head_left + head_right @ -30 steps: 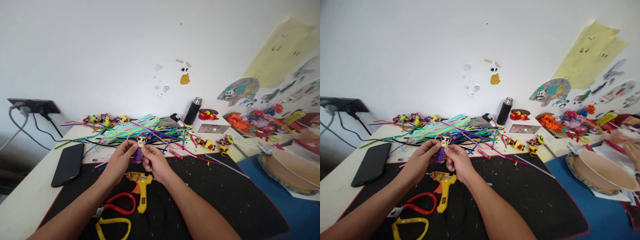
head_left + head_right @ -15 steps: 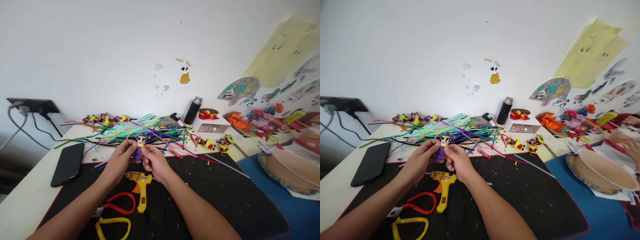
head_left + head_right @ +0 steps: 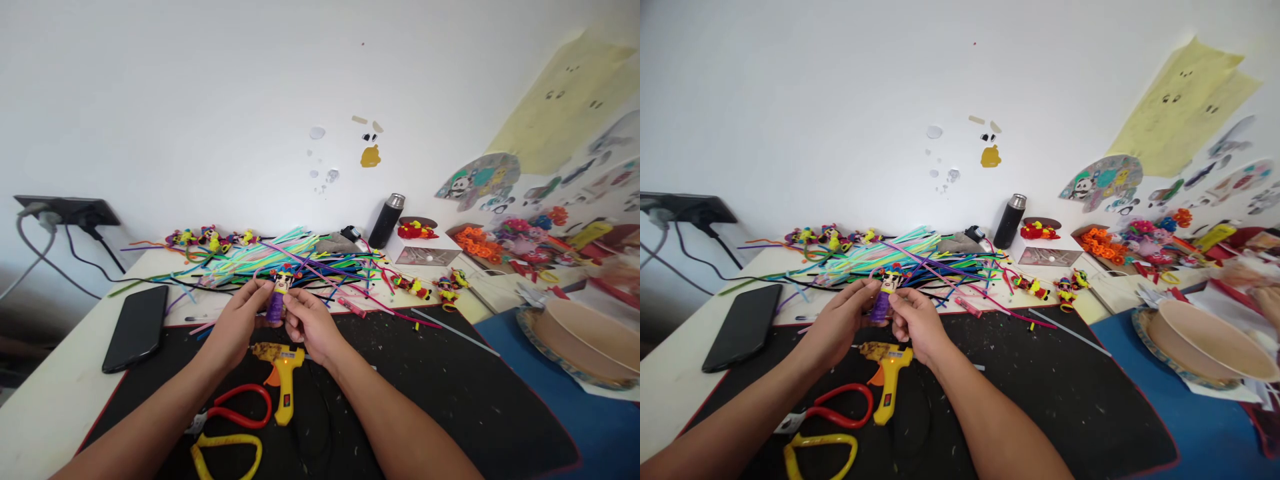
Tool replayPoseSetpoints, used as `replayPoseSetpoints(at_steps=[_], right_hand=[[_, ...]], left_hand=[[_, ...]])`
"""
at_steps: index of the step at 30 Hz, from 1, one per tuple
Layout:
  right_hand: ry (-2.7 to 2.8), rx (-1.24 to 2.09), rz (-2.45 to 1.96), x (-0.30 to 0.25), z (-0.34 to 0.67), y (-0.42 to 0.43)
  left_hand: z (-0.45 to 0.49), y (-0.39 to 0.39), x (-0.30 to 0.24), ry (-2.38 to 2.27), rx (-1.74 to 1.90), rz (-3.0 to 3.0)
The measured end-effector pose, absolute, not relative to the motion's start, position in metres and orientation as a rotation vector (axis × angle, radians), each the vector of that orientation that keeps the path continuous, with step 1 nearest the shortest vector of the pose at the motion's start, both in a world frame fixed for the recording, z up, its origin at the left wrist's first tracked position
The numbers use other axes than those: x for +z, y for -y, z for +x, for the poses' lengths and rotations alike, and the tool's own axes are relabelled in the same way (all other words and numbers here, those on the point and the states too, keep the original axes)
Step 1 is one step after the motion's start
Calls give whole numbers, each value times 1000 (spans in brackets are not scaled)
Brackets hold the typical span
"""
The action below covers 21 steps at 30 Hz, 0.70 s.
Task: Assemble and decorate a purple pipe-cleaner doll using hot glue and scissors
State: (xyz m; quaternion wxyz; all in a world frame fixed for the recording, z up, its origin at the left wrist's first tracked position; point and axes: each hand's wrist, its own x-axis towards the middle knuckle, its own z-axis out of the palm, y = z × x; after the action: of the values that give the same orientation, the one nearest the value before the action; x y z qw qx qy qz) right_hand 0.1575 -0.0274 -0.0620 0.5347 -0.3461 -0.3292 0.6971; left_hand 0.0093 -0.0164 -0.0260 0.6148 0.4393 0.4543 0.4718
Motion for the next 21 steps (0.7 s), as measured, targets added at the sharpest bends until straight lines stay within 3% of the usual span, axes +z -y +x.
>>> replayPoseSetpoints(at_steps=[21], right_hand=[[778,1643,-816,-60,161,26]], left_hand=[[5,15,-19,-948,964,1097]])
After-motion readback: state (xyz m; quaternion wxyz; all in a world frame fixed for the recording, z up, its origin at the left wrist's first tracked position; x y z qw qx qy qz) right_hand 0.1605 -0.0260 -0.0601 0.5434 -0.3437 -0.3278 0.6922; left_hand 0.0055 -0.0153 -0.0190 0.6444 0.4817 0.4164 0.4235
